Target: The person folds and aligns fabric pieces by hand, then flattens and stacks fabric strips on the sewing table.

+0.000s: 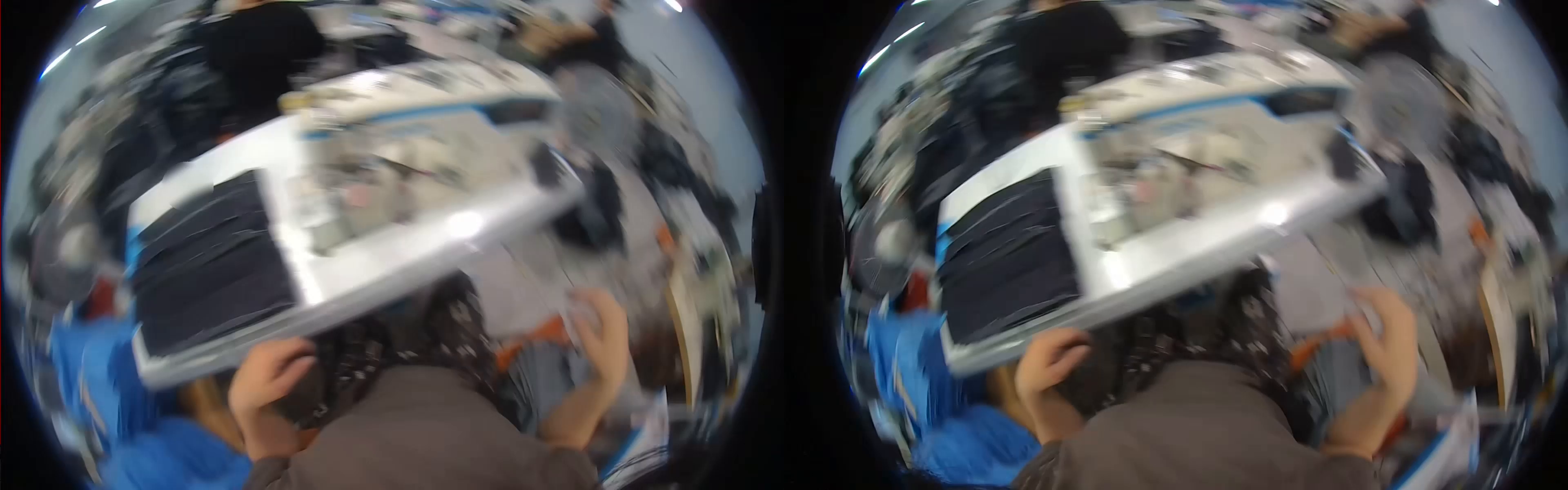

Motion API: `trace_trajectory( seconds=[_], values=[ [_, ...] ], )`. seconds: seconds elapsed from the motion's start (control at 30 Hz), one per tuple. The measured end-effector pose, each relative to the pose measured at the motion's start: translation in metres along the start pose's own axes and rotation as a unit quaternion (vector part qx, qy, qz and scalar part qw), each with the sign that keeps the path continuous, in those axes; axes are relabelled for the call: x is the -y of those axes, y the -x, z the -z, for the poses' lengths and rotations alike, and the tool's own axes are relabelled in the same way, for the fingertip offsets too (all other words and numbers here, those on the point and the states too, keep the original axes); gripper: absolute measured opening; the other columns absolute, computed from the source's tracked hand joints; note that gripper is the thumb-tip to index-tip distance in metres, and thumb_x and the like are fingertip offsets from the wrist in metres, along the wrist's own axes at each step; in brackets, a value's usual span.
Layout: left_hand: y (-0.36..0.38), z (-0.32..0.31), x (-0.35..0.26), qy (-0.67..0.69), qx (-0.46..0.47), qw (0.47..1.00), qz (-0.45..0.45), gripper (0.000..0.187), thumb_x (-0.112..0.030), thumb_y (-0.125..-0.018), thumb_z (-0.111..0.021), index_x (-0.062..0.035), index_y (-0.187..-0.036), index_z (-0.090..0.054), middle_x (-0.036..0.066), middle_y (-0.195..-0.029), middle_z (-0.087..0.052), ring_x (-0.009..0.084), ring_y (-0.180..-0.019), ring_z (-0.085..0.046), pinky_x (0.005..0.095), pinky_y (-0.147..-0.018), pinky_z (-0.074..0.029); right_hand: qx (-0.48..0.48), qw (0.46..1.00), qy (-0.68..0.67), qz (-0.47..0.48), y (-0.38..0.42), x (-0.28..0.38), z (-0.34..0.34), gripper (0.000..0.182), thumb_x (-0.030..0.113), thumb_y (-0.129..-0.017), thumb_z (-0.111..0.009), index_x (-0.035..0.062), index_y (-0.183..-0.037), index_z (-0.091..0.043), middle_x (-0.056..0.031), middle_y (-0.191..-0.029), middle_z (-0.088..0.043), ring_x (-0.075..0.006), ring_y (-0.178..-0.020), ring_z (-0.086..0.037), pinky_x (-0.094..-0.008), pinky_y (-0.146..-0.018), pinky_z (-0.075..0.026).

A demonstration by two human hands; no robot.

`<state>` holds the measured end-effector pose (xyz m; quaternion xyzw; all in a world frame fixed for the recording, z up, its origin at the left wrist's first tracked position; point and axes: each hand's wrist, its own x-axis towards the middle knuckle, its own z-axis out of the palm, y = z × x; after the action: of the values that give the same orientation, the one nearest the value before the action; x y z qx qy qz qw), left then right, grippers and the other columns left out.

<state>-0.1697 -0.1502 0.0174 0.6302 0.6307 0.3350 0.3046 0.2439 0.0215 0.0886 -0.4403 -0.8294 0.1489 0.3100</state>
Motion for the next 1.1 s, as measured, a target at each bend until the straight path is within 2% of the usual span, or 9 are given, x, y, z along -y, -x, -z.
trace_trajectory(
  seconds=[0.17,0.23,0.37,0.43,0.6,0.67,0.9,1.0,1.1],
  values=[
    [-0.022,-0.012,0.007,0.041,0.031,0.998,0.028,0.013,-0.002,-0.079,-0.058,0.0031,-0.09,-0.063,0.012,-0.08,-0.062,0.02,-0.074,-0.059,0.028,-0.068,-0.045,-0.073,0.961,0.186,-0.191,0.052,-0.072,0.039,0.018,0.012,-0.081,-0.062,-0.0001,-0.094,-0.064,-0.0169,-0.092,-0.065,-0.0317,-0.085,-0.063,-0.0357,-0.076,-0.048],
    [-0.026,-0.017,0.004,0.002,0.004,1.0,0.011,0.013,0.0,-0.078,-0.058,0.0034,-0.089,-0.063,0.012,-0.081,-0.062,0.0195,-0.076,-0.059,0.0278,-0.07,-0.044,0.01,0.934,0.163,-0.317,0.07,-0.089,0.042,0.019,0.016,-0.08,-0.063,0.0006,-0.091,-0.064,-0.0171,-0.092,-0.065,-0.0316,-0.087,-0.063,-0.0367,-0.074,-0.048],
    [-0.036,-0.013,-0.004,0.011,0.058,0.997,0.05,0.014,0.0,-0.078,-0.059,0.0033,-0.091,-0.063,0.012,-0.083,-0.062,0.0211,-0.078,-0.059,0.0284,-0.071,-0.045,0.107,0.905,0.163,-0.379,0.114,-0.145,0.023,0.023,0.02,-0.077,-0.065,0.003,-0.093,-0.065,-0.0162,-0.09,-0.066,-0.0318,-0.088,-0.064,-0.0389,-0.075,-0.049],
    [-0.04,-0.014,-0.008,0.011,0.07,0.997,0.034,0.015,0.0,-0.078,-0.059,0.0031,-0.092,-0.063,0.013,-0.084,-0.062,0.0221,-0.078,-0.059,0.0287,-0.071,-0.045,0.212,0.83,0.225,-0.463,0.138,-0.176,0.008,0.037,0.019,-0.075,-0.062,0.005,-0.11,-0.061,-0.0175,-0.105,-0.064,-0.0338,-0.099,-0.061,-0.0417,-0.082,-0.049],
    [-0.043,-0.023,-0.016,0.004,0.051,0.999,-0.012,0.014,0.0,-0.076,-0.059,0.0032,-0.089,-0.063,0.014,-0.079,-0.062,0.0235,-0.074,-0.059,0.0293,-0.069,-0.046,0.243,0.794,0.291,-0.475,0.186,-0.21,-0.035,0.06,0.015,-0.074,-0.056,0.0052,-0.132,-0.042,-0.0205,-0.131,-0.048,-0.0378,-0.118,-0.05,-0.0455,-0.095,-0.044],
    [-0.043,-0.022,-0.012,0.025,0.079,0.996,0.034,0.014,-0.001,-0.076,-0.06,0.0015,-0.089,-0.064,0.015,-0.079,-0.062,0.025,-0.075,-0.061,0.0306,-0.068,-0.046,0.199,0.82,0.256,-0.472,0.201,-0.223,-0.047,0.061,0.016,-0.074,-0.057,0.0066,-0.133,-0.042,-0.0203,-0.129,-0.049,-0.0389,-0.117,-0.051,-0.0453,-0.096,-0.044],
    [-0.049,-0.021,-0.022,-0.01,0.079,0.997,-0.016,0.015,-0.008,-0.081,-0.062,-0.0025,-0.094,-0.064,0.015,-0.079,-0.063,0.0302,-0.075,-0.062,0.0344,-0.066,-0.047,0.079,0.869,0.221,-0.436,0.2,-0.266,0.0,0.029,0.016,-0.075,-0.052,0.0011,-0.097,-0.064,-0.0252,-0.095,-0.064,-0.0405,-0.098,-0.06,-0.0456,-0.085,-0.047],
    [-0.052,-0.024,-0.02,0.008,0.12,0.993,-0.002,0.016,-0.012,-0.083,-0.062,-0.0027,-0.095,-0.063,0.015,-0.082,-0.063,0.031,-0.077,-0.062,0.0353,-0.068,-0.048,-0.03,0.896,0.2,-0.396,0.173,-0.242,0.02,0.028,0.018,-0.075,-0.056,0.0022,-0.096,-0.066,-0.0255,-0.095,-0.063,-0.0405,-0.095,-0.06,-0.0461,-0.082,-0.048],
    [-0.057,-0.03,-0.023,0.004,0.144,0.988,-0.059,0.017,-0.014,-0.084,-0.062,-0.0034,-0.097,-0.063,0.015,-0.086,-0.064,0.0317,-0.081,-0.062,0.0358,-0.07,-0.049,0.036,0.886,0.208,-0.412,0.143,-0.205,0.029,0.032,0.023,-0.075,-0.062,0.0035,-0.1,-0.065,-0.0251,-0.096,-0.063,-0.04,-0.094,-0.061,-0.0457,-0.081,-0.047]
  ],
)
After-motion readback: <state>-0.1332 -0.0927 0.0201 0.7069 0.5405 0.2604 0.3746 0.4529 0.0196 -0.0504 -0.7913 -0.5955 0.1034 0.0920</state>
